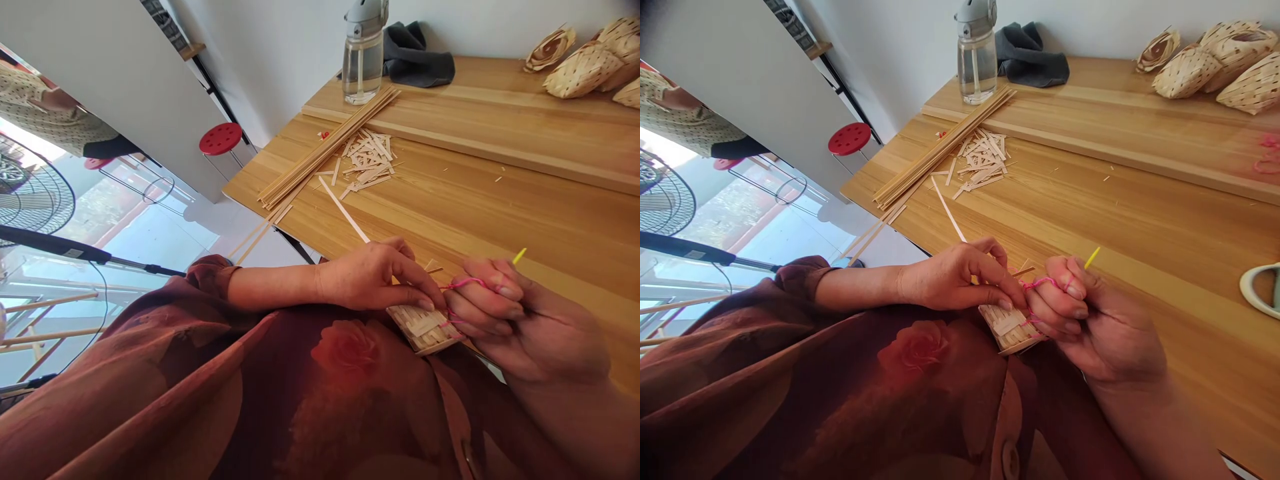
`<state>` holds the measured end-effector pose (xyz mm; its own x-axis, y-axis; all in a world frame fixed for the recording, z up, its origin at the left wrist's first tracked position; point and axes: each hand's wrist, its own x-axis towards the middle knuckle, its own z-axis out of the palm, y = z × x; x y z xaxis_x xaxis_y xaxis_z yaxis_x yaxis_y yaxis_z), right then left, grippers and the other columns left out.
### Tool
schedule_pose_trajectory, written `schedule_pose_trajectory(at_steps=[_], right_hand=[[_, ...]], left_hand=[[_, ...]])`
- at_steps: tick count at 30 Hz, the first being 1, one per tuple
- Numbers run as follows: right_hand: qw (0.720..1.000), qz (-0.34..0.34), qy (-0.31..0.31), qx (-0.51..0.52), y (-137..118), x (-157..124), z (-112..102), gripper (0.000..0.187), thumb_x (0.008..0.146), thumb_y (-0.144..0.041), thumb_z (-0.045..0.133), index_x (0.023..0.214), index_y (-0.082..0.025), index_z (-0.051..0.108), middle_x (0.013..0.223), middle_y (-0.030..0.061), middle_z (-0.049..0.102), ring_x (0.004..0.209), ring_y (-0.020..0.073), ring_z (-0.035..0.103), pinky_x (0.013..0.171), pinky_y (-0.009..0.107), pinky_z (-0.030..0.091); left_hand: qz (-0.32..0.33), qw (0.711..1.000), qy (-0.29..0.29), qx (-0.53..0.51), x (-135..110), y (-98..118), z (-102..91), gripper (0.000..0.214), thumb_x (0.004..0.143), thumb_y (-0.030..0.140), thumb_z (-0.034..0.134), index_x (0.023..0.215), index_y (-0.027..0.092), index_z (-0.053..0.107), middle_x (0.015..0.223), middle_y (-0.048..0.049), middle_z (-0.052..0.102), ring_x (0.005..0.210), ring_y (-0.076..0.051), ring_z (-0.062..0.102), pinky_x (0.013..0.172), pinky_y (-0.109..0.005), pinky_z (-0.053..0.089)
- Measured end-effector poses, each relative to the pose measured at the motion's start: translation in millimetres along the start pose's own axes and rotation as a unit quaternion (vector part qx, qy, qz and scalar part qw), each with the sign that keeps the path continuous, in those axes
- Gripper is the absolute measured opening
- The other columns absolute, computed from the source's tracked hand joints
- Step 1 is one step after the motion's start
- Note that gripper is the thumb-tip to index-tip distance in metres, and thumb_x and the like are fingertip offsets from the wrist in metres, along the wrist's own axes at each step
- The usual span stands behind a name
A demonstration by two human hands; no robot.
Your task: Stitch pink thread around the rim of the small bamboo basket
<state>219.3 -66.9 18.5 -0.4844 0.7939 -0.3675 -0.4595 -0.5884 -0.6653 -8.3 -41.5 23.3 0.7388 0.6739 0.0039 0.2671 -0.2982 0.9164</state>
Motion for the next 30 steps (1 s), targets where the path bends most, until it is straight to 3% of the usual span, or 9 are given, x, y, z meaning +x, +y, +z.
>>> schedule_pose_trajectory(at_steps=[8,14,18,22,27,30], right_hand=[[1.0,0.013,-0.005,0.024,-1,-2,4,0.046,0.079,-0.039,0.089,0.061,-0.023,0.049,0.051,-0.0074,0.013,0.043,0.0077,0.012,0.04,0.026,0.011],[1.0,-0.002,0.011,0.002,1,-1,5,0.051,0.08,-0.042,0.088,0.062,-0.024,0.044,0.053,-0.0068,0.01,0.044,0.0088,0.01,0.04,0.028,0.011],[0.999,-0.017,0.028,-0.012,1,0,5,0.051,0.081,-0.044,0.087,0.063,-0.025,0.043,0.055,-0.0071,0.008,0.045,0.0099,0.006,0.04,0.028,0.009],[0.999,-0.017,0.029,-0.019,2,2,0,0.051,0.083,-0.043,0.084,0.064,-0.024,0.041,0.056,-0.0071,0.009,0.046,0.0096,0.005,0.039,0.027,0.01],[1.0,-0.013,0.002,-0.007,2,2,-1,0.054,0.087,-0.044,0.081,0.064,-0.023,0.037,0.055,-0.0073,0.007,0.045,0.0092,0.004,0.038,0.025,0.01],[1.0,-0.012,0.0,-0.014,1,1,0,0.051,0.089,-0.043,0.077,0.065,-0.023,0.037,0.056,-0.007,0.007,0.046,0.0096,0.004,0.038,0.025,0.01]], left_hand=[[-0.008,0.993,-0.066,-0.094,5,-3,-20.9,0.023,0.095,0.028,0.073,0.111,0.016,0.084,0.112,-0.008,0.081,0.108,-0.018,0.07,0.096,-0.024,0.054],[-0.008,0.988,-0.096,-0.122,10,-15,-20.1,0.022,0.091,0.03,0.079,0.107,0.017,0.086,0.107,-0.0068,0.084,0.102,-0.017,0.073,0.09,-0.021,0.055],[0.026,0.991,-0.098,-0.087,13,-19,-19.6,0.023,0.094,0.031,0.075,0.108,0.016,0.086,0.109,-0.0094,0.083,0.102,-0.018,0.074,0.095,-0.024,0.053],[0.02,0.995,-0.089,-0.026,14,-16,-20.5,0.02,0.092,0.029,0.076,0.107,0.02,0.086,0.109,-0.009,0.083,0.103,-0.02,0.073,0.1,-0.029,0.051],[0.043,0.998,-0.043,0.026,12,-8,-18.1,0.017,0.091,0.02,0.074,0.102,0.02,0.087,0.105,-0.0072,0.081,0.099,-0.017,0.07,0.095,-0.026,0.051],[0.043,0.997,-0.044,0.039,11,-3,-17.2,0.017,0.089,0.016,0.074,0.1,0.02,0.086,0.1,-0.0051,0.081,0.096,-0.016,0.068,0.093,-0.026,0.049]])
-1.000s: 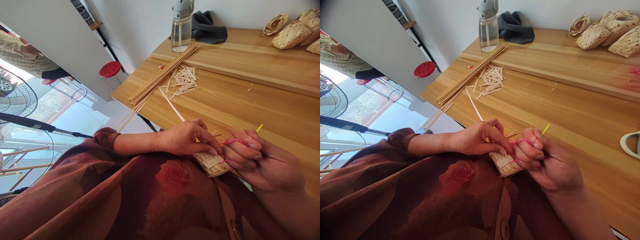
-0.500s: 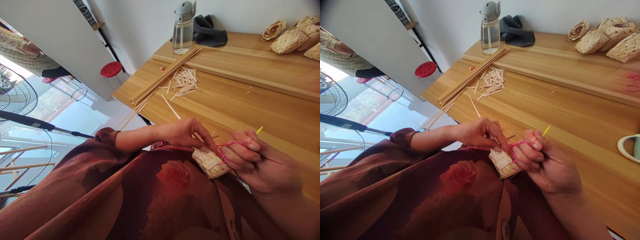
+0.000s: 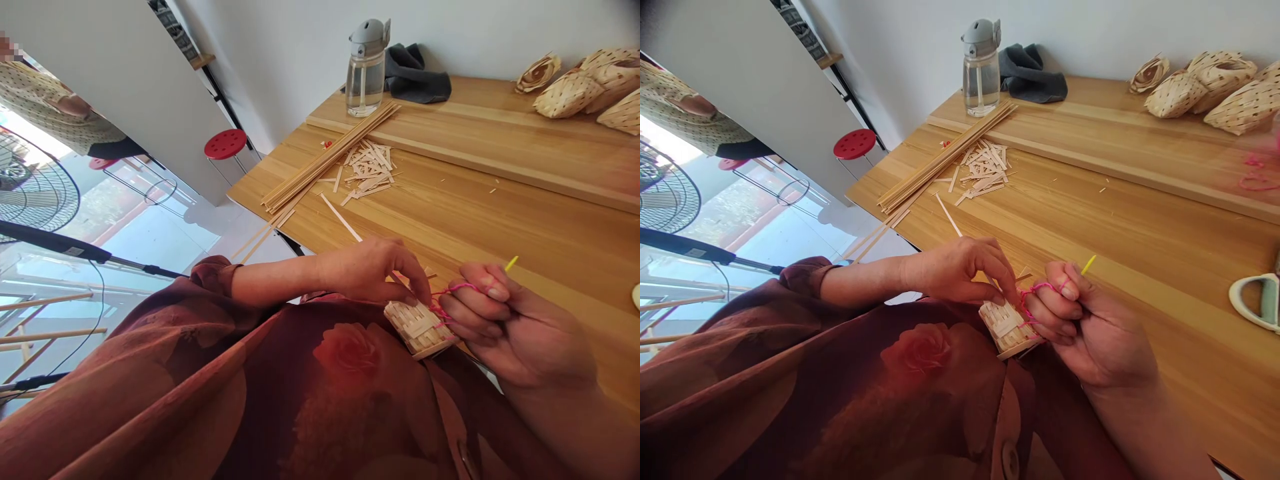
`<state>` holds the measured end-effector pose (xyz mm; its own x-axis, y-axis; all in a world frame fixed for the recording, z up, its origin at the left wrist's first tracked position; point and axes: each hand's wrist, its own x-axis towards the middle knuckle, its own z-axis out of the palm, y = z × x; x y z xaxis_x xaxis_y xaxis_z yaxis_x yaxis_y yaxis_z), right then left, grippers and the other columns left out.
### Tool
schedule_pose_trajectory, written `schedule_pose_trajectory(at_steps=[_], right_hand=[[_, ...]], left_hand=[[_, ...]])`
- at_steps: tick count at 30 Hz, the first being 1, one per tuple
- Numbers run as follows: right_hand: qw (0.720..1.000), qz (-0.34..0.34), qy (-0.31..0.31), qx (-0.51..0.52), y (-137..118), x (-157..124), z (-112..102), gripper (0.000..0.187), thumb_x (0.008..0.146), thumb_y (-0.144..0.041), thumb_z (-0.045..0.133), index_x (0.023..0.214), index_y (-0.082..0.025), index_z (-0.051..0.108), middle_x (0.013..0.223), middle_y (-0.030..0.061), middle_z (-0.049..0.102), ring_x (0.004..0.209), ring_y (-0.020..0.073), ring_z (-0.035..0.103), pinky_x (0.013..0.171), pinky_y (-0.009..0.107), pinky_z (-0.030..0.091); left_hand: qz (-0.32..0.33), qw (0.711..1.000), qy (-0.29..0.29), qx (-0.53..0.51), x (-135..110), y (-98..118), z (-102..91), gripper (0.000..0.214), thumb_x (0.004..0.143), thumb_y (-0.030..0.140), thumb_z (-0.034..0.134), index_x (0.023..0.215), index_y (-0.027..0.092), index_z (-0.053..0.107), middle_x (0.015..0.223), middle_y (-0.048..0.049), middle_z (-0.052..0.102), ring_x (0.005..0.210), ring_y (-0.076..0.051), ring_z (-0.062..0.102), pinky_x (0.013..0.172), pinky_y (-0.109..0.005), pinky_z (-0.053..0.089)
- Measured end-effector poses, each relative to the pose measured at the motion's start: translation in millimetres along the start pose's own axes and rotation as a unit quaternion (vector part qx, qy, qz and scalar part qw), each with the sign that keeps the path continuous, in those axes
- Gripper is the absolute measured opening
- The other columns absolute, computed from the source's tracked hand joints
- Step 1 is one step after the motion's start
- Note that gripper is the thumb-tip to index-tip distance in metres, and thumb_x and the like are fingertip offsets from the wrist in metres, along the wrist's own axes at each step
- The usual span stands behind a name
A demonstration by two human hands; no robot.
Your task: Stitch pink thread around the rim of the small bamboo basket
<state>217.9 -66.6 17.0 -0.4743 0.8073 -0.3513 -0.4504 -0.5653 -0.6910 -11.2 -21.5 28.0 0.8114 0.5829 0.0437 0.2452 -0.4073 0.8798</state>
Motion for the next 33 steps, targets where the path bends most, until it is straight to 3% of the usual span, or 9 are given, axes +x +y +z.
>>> schedule_pose_trajectory(at_steps=[6,12,19,23,26,28,29,31,33], right_hand=[[0.999,-0.025,0.022,-0.005,-2,1,-5,0.041,0.092,-0.038,0.073,0.068,-0.024,0.042,0.061,-0.0046,0.016,0.05,0.0119,0.013,0.042,0.027,0.019],[0.999,-0.033,0.025,0.017,-2,-1,-8,0.036,0.096,-0.042,0.069,0.071,-0.025,0.049,0.065,-0.0033,0.023,0.053,0.0138,0.025,0.049,0.029,0.033],[0.993,-0.065,0.051,0.084,0,-1,-4,0.036,0.097,-0.037,0.068,0.07,-0.024,0.049,0.065,-0.0037,0.019,0.056,0.0136,0.03,0.048,0.025,0.039],[0.997,-0.066,0.029,0.027,-5,-2,-6,0.034,0.096,-0.041,0.07,0.07,-0.024,0.055,0.065,-0.0014,0.027,0.06,0.0147,0.038,0.044,0.024,0.035],[0.994,-0.072,0.03,-0.076,-10,-7,-11,0.037,0.093,-0.048,0.073,0.069,-0.024,0.059,0.067,0.0009,0.038,0.064,0.0153,0.045,0.045,0.024,0.036],[0.97,-0.112,0.068,-0.205,-12,-14,-16,0.036,0.096,-0.053,0.069,0.073,-0.025,0.064,0.073,0.0023,0.05,0.07,0.0159,0.051,0.056,0.026,0.046],[0.942,-0.141,0.093,-0.289,-13,-18,-17,0.035,0.099,-0.054,0.066,0.078,-0.026,0.067,0.079,0.003,0.057,0.075,0.0165,0.055,0.065,0.027,0.05],[0.857,-0.182,0.116,-0.468,-14,-27,-17,0.033,0.103,-0.056,0.057,0.094,-0.029,0.074,0.096,0.0042,0.07,0.089,0.0191,0.063,0.08,0.031,0.053],[0.765,-0.178,0.087,-0.612,-15,-33,-12,0.035,0.105,-0.056,0.052,0.11,-0.03,0.075,0.108,0.0057,0.075,0.097,0.0233,0.069,0.083,0.036,0.054]], left_hand=[[-0.041,0.997,-0.037,-0.055,10,2,-1.3,0.02,0.082,0.008,0.075,0.093,0.022,0.085,0.085,0.0007,0.08,0.087,-0.013,0.066,0.082,-0.023,0.049],[-0.061,0.982,-0.088,-0.156,20,-3,-2.5,0.011,0.083,0.01,0.076,0.089,0.016,0.083,0.085,-0.0006,0.079,0.08,-0.012,0.069,0.079,-0.022,0.051],[-0.045,0.986,-0.115,-0.113,24,-2,-2.1,0.028,0.084,0.004,0.07,0.104,0.017,0.085,0.093,0.0005,0.081,0.085,-0.012,0.069,0.079,-0.02,0.049],[-0.029,0.985,-0.135,-0.103,25,-2,-0.6,0.034,0.084,0.006,0.066,0.109,0.017,0.085,0.094,-0.0008,0.081,0.088,-0.014,0.07,0.081,-0.021,0.051],[-0.033,0.985,-0.138,-0.1,25,-2,0.1,0.039,0.08,0.003,0.066,0.107,0.021,0.086,0.094,0.001,0.081,0.087,-0.014,0.07,0.08,-0.022,0.051],[-0.043,0.984,-0.138,-0.106,26,-2,0.5,0.04,0.078,0.001,0.066,0.106,0.021,0.086,0.093,0.0015,0.081,0.087,-0.014,0.071,0.079,-0.022,0.051],[-0.047,0.983,-0.139,-0.109,26,-2,0.7,0.04,0.078,0.0,0.066,0.107,0.021,0.086,0.094,0.0013,0.082,0.087,-0.014,0.071,0.079,-0.021,0.051],[-0.053,0.983,-0.141,-0.11,25,-2,1.2,0.04,0.08,0.0,0.064,0.109,0.019,0.085,0.097,0.0007,0.082,0.089,-0.013,0.071,0.081,-0.021,0.051],[-0.057,0.982,-0.144,-0.106,25,-1,1.9,0.04,0.083,0.0,0.062,0.111,0.017,0.085,0.1,0.0,0.081,0.093,-0.012,0.071,0.084,-0.02,0.05]])
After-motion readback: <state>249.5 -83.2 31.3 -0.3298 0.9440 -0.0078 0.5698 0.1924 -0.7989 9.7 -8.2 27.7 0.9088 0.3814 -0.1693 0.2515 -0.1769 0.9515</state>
